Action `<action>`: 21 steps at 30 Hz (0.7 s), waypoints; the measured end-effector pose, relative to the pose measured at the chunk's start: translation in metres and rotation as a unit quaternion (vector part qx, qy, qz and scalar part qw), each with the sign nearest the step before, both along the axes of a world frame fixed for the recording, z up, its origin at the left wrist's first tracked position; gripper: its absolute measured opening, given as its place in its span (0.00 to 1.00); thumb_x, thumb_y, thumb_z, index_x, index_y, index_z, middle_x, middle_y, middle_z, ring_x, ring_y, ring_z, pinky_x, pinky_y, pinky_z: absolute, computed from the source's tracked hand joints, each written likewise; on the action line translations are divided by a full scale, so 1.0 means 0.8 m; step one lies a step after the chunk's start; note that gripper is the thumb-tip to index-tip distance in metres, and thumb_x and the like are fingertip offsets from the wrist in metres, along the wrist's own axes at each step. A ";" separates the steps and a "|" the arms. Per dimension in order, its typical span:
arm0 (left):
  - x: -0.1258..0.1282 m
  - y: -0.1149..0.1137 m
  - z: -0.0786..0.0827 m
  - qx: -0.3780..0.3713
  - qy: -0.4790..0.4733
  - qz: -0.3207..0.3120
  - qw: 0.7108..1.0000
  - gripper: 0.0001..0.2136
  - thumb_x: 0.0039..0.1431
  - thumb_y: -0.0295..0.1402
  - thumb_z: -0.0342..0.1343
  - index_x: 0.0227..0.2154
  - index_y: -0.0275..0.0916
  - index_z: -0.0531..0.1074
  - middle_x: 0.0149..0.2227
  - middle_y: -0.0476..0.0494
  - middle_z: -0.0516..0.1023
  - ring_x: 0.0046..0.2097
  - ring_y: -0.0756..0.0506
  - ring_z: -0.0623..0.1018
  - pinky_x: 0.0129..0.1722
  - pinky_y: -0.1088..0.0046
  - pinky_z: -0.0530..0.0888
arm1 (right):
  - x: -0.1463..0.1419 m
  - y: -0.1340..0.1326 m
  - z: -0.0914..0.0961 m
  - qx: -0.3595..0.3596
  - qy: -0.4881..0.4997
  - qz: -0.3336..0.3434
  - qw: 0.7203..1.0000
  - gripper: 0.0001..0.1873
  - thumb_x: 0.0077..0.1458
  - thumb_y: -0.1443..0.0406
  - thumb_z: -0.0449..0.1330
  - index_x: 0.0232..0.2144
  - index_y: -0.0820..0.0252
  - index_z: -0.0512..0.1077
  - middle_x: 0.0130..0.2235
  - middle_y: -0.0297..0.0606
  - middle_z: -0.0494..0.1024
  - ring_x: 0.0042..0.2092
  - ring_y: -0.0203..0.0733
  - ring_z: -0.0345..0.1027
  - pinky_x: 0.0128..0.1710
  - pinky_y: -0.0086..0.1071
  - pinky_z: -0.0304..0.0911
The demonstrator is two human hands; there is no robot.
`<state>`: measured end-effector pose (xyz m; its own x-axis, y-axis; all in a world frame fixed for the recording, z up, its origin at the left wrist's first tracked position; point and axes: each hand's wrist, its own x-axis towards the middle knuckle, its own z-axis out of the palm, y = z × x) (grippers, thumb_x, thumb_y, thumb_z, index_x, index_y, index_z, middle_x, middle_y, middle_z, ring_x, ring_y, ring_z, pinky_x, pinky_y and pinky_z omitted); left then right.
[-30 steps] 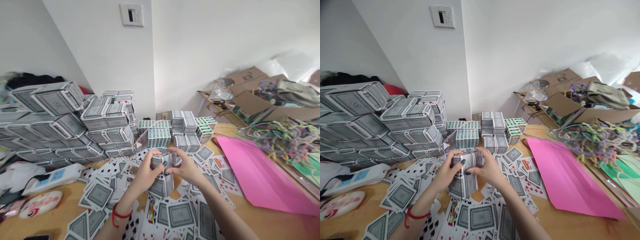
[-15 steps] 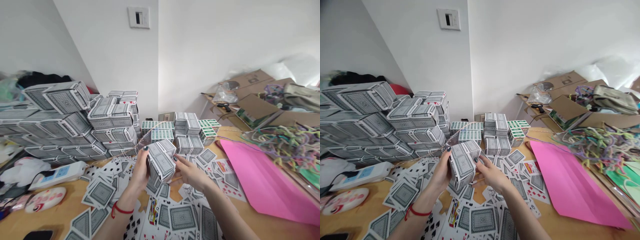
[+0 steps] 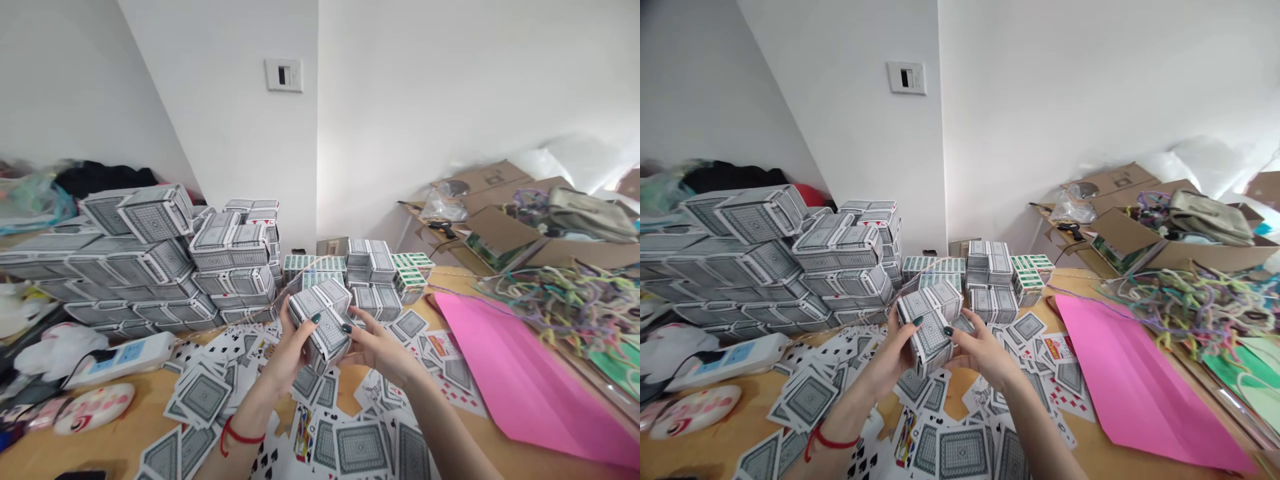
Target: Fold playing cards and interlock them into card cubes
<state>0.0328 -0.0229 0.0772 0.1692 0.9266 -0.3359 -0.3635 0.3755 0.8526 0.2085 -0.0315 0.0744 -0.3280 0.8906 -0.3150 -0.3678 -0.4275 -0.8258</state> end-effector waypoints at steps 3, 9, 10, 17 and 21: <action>-0.004 -0.003 0.008 -0.023 0.037 -0.041 0.998 0.36 0.50 0.39 0.56 0.55 0.63 0.39 0.56 0.45 0.62 0.40 0.43 0.76 0.26 0.69 0.74 | 0.001 -0.004 0.004 -0.005 -0.011 0.003 1.000 0.46 0.47 0.60 0.62 0.60 0.58 0.40 0.30 0.34 0.74 0.30 0.40 0.72 0.36 0.41 0.70; 0.002 -0.012 0.008 0.012 0.068 0.014 0.998 0.36 0.46 0.36 0.59 0.54 0.52 0.44 0.50 0.40 0.68 0.38 0.44 0.76 0.28 0.70 0.75 | -0.013 -0.020 -0.005 -0.009 -0.012 -0.007 1.000 0.43 0.44 0.61 0.65 0.58 0.52 0.48 0.33 0.35 0.74 0.34 0.41 0.71 0.37 0.43 0.69; 0.004 -0.013 0.006 0.019 0.071 0.025 0.997 0.37 0.45 0.35 0.60 0.54 0.51 0.44 0.49 0.40 0.69 0.38 0.44 0.76 0.31 0.69 0.75 | -0.016 -0.023 -0.008 -0.011 -0.003 -0.018 1.000 0.39 0.44 0.62 0.65 0.57 0.52 0.53 0.34 0.35 0.74 0.34 0.41 0.71 0.37 0.42 0.69; 0.013 -0.018 -0.010 0.053 0.083 0.079 0.992 0.38 0.43 0.30 0.61 0.54 0.47 0.46 0.51 0.38 0.68 0.45 0.44 0.74 0.42 0.67 0.72 | -0.024 -0.032 -0.025 0.036 0.024 -0.065 0.997 0.27 0.40 0.63 0.68 0.45 0.57 0.68 0.37 0.38 0.75 0.37 0.42 0.70 0.41 0.38 0.65; 0.015 -0.020 -0.018 0.067 0.059 0.108 0.990 0.34 0.43 0.31 0.61 0.51 0.47 0.49 0.49 0.40 0.70 0.43 0.45 0.75 0.41 0.67 0.72 | -0.025 -0.040 -0.028 0.122 -0.019 -0.089 0.988 0.26 0.44 0.60 0.65 0.47 0.55 0.67 0.44 0.40 0.74 0.43 0.44 0.68 0.46 0.40 0.62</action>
